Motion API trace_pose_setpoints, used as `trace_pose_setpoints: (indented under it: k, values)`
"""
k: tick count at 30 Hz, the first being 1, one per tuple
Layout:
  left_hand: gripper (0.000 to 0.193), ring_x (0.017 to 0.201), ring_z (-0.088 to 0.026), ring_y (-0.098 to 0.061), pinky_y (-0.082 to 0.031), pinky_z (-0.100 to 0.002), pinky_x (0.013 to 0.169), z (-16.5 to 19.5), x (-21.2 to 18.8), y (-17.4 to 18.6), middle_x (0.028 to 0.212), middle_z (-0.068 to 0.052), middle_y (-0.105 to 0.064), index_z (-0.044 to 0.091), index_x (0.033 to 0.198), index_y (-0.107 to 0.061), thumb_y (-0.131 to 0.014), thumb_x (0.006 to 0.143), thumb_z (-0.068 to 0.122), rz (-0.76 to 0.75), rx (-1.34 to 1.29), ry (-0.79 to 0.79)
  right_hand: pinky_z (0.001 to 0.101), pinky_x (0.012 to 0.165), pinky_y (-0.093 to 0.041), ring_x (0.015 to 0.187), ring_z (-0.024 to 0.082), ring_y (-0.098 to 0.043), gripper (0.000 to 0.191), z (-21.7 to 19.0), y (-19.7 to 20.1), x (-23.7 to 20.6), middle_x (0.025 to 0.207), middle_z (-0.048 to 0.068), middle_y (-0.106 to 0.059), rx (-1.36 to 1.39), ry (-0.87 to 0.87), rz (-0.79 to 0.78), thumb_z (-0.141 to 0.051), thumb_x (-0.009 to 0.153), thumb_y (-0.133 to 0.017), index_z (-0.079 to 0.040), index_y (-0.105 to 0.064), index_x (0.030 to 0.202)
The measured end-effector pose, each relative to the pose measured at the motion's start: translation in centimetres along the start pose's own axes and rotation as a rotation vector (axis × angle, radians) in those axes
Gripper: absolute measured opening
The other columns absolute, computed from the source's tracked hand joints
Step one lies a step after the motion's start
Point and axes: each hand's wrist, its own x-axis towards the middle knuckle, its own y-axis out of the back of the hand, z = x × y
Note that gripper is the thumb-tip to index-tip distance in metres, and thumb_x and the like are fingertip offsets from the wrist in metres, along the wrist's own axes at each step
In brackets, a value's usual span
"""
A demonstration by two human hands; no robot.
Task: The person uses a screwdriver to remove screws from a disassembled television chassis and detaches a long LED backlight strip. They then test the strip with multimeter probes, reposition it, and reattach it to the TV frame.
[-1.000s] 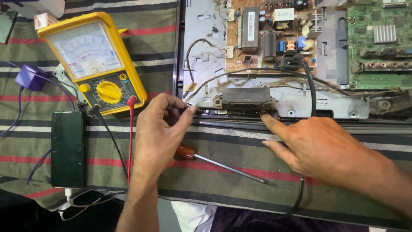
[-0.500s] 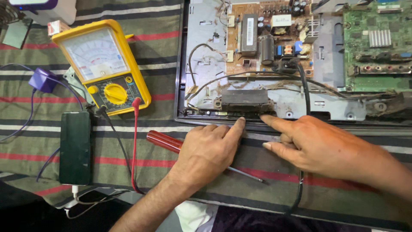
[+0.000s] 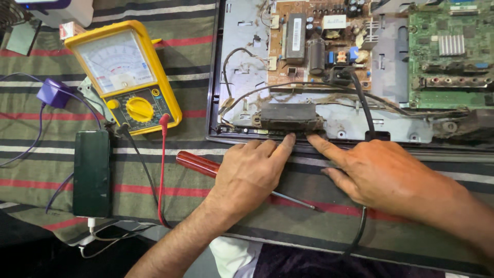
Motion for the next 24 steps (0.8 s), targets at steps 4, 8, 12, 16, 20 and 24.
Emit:
trace_pose_setpoints:
  k: [4, 8, 12, 16, 20, 24]
  values:
    - [0.041, 0.087, -0.024, -0.062, -0.051, -0.037, 0.069, 0.4, 0.2, 0.7, 0.093, -0.006, -0.059, 0.004, 0.125, -0.067, -0.063, 0.086, 0.015, 0.03, 0.052, -0.038, 0.0484, 0.057, -0.055, 0.052, 0.034, -0.064, 0.07, -0.3, -0.5, 0.1, 0.058, 0.012, -0.066, -0.118, -0.007, 0.019, -0.044, 0.095, -0.054, -0.026, -0.035, 0.161]
    - [0.041, 0.089, -0.023, -0.059, -0.048, -0.036, 0.071, 0.9, 0.6, 1.0, 0.096, -0.006, -0.057, 0.001, 0.126, -0.066, -0.061, 0.088, 0.015, -0.001, 0.105, -0.092, 0.0479, 0.048, -0.054, 0.047, 0.033, -0.065, 0.069, -0.5, -0.8, -0.4, 0.06, 0.01, -0.067, -0.176, 0.037, 0.153, -0.04, 0.092, -0.056, -0.023, -0.041, 0.156]
    - [0.042, 0.088, -0.023, -0.059, -0.047, -0.037, 0.071, 1.2, 1.0, 1.1, 0.094, -0.006, -0.057, 0.002, 0.126, -0.066, -0.06, 0.087, 0.015, -0.022, 0.119, -0.107, 0.0484, 0.048, -0.054, 0.048, 0.033, -0.065, 0.068, -0.3, -0.8, -0.6, 0.061, 0.01, -0.067, -0.166, 0.046, 0.155, -0.04, 0.091, -0.057, -0.024, -0.042, 0.156]
    - [0.043, 0.087, -0.023, -0.06, -0.048, -0.037, 0.071, 1.3, 1.1, 1.0, 0.093, -0.005, -0.058, 0.001, 0.127, -0.065, -0.06, 0.086, 0.014, -0.076, 0.149, -0.119, 0.0494, 0.054, -0.055, 0.053, 0.035, -0.065, 0.067, -0.3, -0.3, -0.7, 0.063, 0.012, -0.067, -0.096, 0.031, 0.118, -0.042, 0.092, -0.056, -0.024, -0.042, 0.155]
    - [0.043, 0.084, -0.023, -0.061, -0.048, -0.037, 0.07, 1.4, 0.9, 0.9, 0.09, -0.005, -0.06, 0.0, 0.126, -0.065, -0.06, 0.085, 0.014, -0.075, 0.173, -0.124, 0.052, 0.062, -0.054, 0.059, 0.039, -0.065, 0.065, 0.4, 0.8, -0.8, 0.063, 0.016, -0.066, 0.082, 0.037, 0.111, -0.042, 0.089, -0.059, -0.029, -0.048, 0.152]
    - [0.043, 0.08, -0.023, -0.062, -0.049, -0.037, 0.069, 1.2, 0.8, 0.5, 0.085, -0.005, -0.062, -0.001, 0.127, -0.065, -0.06, 0.087, 0.013, -0.06, 0.158, -0.114, 0.048, 0.069, -0.055, 0.063, 0.036, -0.065, 0.064, 0.4, 1.5, -1.1, 0.059, 0.015, -0.065, 0.119, -0.052, -0.035, -0.043, 0.094, -0.058, -0.034, -0.046, 0.156]
